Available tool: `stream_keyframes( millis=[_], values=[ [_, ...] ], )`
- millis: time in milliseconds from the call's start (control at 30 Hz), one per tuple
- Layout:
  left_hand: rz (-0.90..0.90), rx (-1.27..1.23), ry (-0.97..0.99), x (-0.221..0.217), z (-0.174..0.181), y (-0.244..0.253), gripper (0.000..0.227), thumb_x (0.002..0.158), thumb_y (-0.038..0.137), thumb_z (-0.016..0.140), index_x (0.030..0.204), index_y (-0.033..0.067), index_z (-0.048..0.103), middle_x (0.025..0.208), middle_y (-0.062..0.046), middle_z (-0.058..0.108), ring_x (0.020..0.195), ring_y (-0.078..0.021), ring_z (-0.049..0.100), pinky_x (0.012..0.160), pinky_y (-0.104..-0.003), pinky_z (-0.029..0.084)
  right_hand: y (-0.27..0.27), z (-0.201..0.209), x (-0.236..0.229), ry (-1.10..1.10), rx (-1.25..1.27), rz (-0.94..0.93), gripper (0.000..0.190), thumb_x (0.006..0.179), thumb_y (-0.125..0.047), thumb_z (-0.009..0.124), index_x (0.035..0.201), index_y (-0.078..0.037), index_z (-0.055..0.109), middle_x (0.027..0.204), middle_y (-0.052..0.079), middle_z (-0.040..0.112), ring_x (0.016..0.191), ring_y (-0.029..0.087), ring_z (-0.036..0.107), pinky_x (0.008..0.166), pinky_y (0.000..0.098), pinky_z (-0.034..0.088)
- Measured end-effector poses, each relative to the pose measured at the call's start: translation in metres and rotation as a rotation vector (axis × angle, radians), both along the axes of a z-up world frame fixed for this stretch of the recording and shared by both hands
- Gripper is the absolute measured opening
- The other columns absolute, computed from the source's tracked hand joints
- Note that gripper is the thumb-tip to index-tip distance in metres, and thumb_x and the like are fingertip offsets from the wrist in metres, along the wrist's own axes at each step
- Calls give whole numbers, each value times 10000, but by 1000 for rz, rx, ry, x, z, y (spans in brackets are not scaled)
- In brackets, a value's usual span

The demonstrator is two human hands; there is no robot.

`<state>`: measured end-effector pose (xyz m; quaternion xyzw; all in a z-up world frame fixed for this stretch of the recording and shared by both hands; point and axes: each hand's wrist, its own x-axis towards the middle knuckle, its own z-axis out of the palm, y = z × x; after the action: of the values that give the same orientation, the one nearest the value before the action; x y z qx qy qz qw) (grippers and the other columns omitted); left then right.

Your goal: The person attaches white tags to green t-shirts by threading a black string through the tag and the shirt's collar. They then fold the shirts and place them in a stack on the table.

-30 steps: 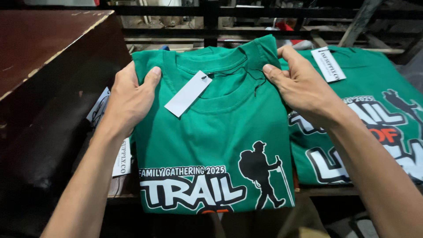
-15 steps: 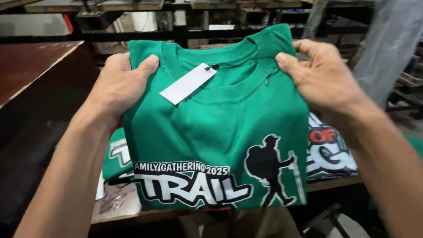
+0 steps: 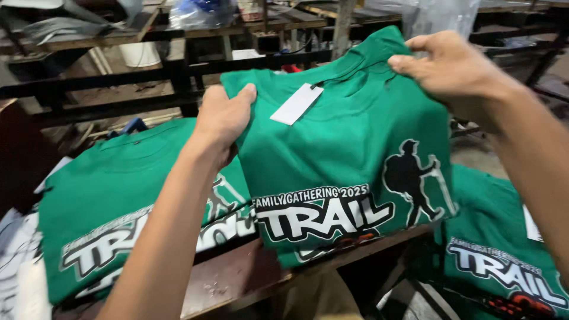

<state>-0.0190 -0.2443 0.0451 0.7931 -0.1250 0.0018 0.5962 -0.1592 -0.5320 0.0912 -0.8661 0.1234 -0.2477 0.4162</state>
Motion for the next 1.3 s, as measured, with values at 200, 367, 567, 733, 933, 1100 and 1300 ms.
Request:
stream_keyframes(
  millis=[200,367,567,733,933,1100,1300],
  values=[
    [56,44,32,28,-38,-34,356,982,451,621,1037,101,587,974,1,616,874,-172,547,792,-380,467,-12,-21,15,38,273,63,240,1106,-82,541,1300,30,629,994,152,720,812,175,693,743,276,631],
    [57,-34,-18,42,-74,-46,261,998,347,618,901,105,619,835,-11,576,764,-175,537,709,-400,461,-26,-57,33,-20,280,56,180,1079,-151,602,1222,-45,627,847,119,696,674,180,680,598,304,586],
    [122,-70,-76,54,-98,-39,271,983,312,633,907,65,713,810,-64,650,762,-182,638,690,-426,513,-36,-86,53,-77,287,79,183,1050,-231,679,1178,-104,646,705,63,703,496,140,653,404,273,539],
    [168,-35,-47,32,-91,-46,410,982,376,636,1017,-30,684,895,-158,636,863,-257,651,798,-492,506,-45,-95,64,-89,301,93,192,1057,-241,672,1202,-118,647,742,35,715,523,116,655,428,246,541],
    [219,18,54,30,-75,-54,384,1021,455,502,1014,75,556,972,-39,582,907,-250,536,871,-422,445,-55,-91,78,-109,394,155,184,1117,-128,519,1275,-63,588,1086,135,755,886,174,742,762,318,677],
    [237,115,108,37,-77,-59,484,1006,471,469,1178,30,571,1130,-100,650,1022,-313,603,887,-481,464,-59,-100,86,-18,430,109,147,1127,-162,522,1219,-71,592,1003,138,752,831,203,744,737,356,681],
    [247,186,140,37,-81,-58,495,1006,487,507,1147,18,578,1127,-124,665,1019,-350,612,849,-522,467,-56,-111,87,-9,340,76,197,1134,-187,504,1290,-115,600,951,100,765,761,166,727,657,318,642]
  ],
)
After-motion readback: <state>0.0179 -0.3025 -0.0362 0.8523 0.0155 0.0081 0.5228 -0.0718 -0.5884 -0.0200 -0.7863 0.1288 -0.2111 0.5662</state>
